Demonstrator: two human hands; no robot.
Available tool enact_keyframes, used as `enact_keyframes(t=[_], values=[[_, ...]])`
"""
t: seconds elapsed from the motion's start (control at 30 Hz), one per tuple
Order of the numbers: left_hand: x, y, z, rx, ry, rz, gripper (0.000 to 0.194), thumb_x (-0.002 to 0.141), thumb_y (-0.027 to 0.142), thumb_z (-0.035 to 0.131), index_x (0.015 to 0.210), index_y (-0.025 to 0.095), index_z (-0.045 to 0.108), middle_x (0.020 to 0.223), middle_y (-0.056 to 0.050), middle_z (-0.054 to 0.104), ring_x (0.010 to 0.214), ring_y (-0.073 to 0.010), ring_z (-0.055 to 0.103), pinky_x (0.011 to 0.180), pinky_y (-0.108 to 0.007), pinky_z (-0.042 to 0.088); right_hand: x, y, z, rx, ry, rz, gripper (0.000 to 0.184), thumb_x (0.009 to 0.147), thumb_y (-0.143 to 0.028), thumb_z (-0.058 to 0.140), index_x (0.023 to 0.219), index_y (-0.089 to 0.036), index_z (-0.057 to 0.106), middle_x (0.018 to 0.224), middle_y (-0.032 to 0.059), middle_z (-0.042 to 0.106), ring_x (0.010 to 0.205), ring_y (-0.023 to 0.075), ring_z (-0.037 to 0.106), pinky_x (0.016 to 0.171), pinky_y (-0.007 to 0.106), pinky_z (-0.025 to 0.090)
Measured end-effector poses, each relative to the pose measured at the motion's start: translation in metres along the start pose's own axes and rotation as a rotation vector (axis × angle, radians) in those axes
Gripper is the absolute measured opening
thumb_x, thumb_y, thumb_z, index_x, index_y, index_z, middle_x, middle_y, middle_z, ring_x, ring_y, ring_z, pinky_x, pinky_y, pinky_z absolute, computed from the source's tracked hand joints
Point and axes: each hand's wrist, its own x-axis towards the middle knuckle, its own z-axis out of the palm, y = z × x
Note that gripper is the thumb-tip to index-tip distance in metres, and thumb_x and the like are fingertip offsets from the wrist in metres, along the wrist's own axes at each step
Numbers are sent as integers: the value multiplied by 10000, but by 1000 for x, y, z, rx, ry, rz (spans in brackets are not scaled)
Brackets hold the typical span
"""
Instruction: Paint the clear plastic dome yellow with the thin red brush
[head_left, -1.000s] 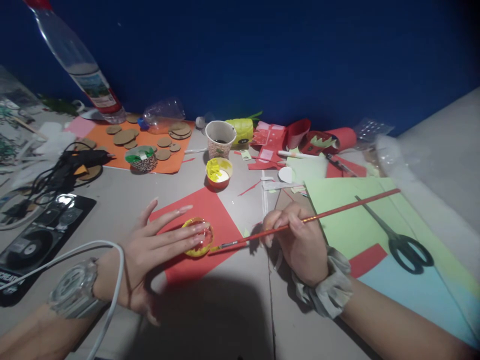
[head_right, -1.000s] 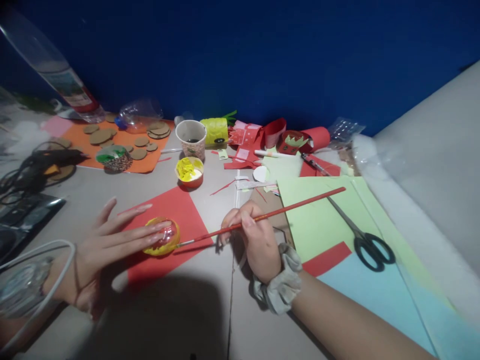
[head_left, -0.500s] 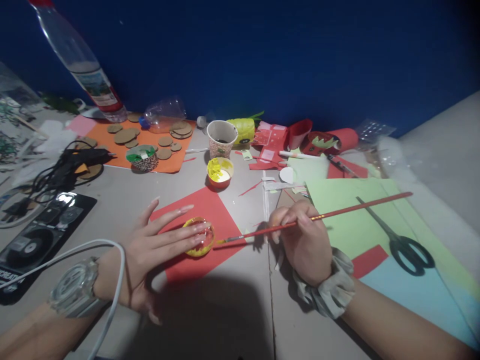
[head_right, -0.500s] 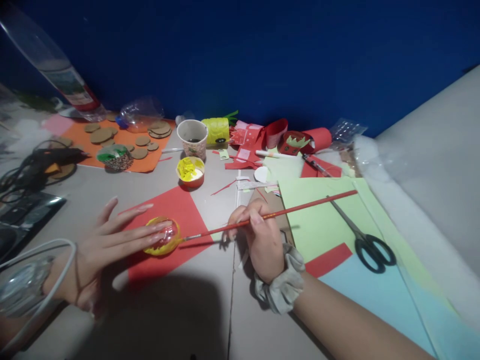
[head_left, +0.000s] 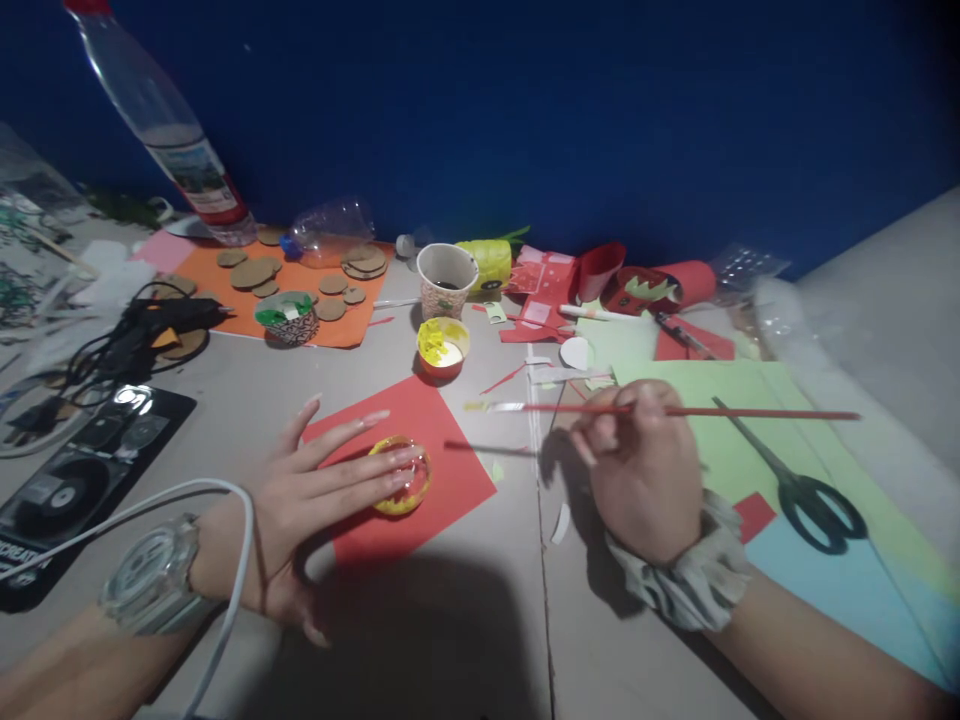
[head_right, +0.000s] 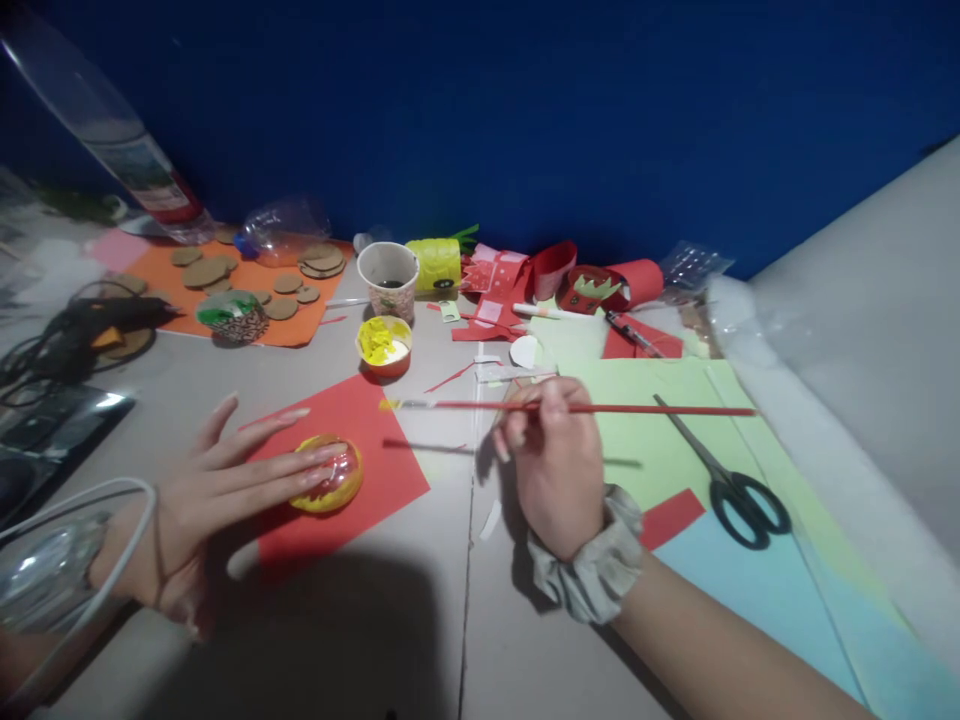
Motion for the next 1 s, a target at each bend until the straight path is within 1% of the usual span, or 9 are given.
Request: enact_keyframes(t=[0.03,0.1,0.2,0.3,0.43,0.53,0.7,0.87,1.0], values=[[-1,-1,0,5,-8,-2,1013,749,931,287,1539,298,283,1402,-38,608,1487,-322,309,1215,-551,-110,5,-5,-1,-18,61,-38,218,879,-365,699,754,-232,580,535,-80,496,461,86,437,436,185,426],[-2,-3,-1,17,-12,-2,1039,727,945,302,1534,291,296,1418,-47,591,1495,-329,289,1211,-553,-120,12,-13,-2,-63,114,-134,164,825,-322,763,795,-240,625,632,-50,565,580,106,525,500,204,463],[-3,-6,-1,26,-9,11,1039,721,950,302,1520,286,327,1424,-48,586,1497,-326,284,1209,-533,-147,12,-17,-5,-128,56,-91,159,828,-375,759,824,-232,690,755,4,646,703,138,618,609,256,545],[-3,-8,-2,30,-15,4,1018,732,941,306,1509,285,349,1432,-48,577,1491,-328,298,1204,-529,-166,4,-9,-7,-114,-68,7,229,886,-454,676,832,-233,704,676,4,665,603,145,625,572,279,556],[-5,-9,-2,32,-19,1,994,761,905,359,1534,283,289,1447,-50,562,1470,-318,347,1213,-520,-137,-3,5,-7,-33,-106,29,254,920,-452,626,772,-253,677,573,-22,642,534,139,612,526,252,529],[-6,-9,0,20,-31,17,994,785,873,388,1554,263,234,1466,-66,539,1459,-313,370,1217,-500,-137,-5,9,-7,-30,-160,61,289,937,-444,595,754,-234,668,566,-15,655,517,140,615,517,251,519],[-9,-12,1,-12,-71,-7,943,817,831,412,1559,279,229,1532,-63,457,1488,-315,308,1225,-461,-117,-15,10,-9,-9,-254,124,249,934,-376,611,738,-222,607,626,-6,705,551,148,656,547,260,533],[-9,-10,1,8,-44,-16,952,808,844,409,1561,288,231,1522,-61,471,1472,-328,339,1224,-480,-128,-24,14,-11,-54,-275,179,240,956,-340,604,750,-216,603,658,-7,719,583,126,671,608,243,554],[-7,-6,1,7,-28,-3,973,805,847,406,1565,266,226,1500,-74,501,1468,-337,344,1221,-509,-134,-26,16,-10,-79,-272,157,214,964,-343,600,785,-225,604,682,-19,721,578,114,654,578,225,543]])
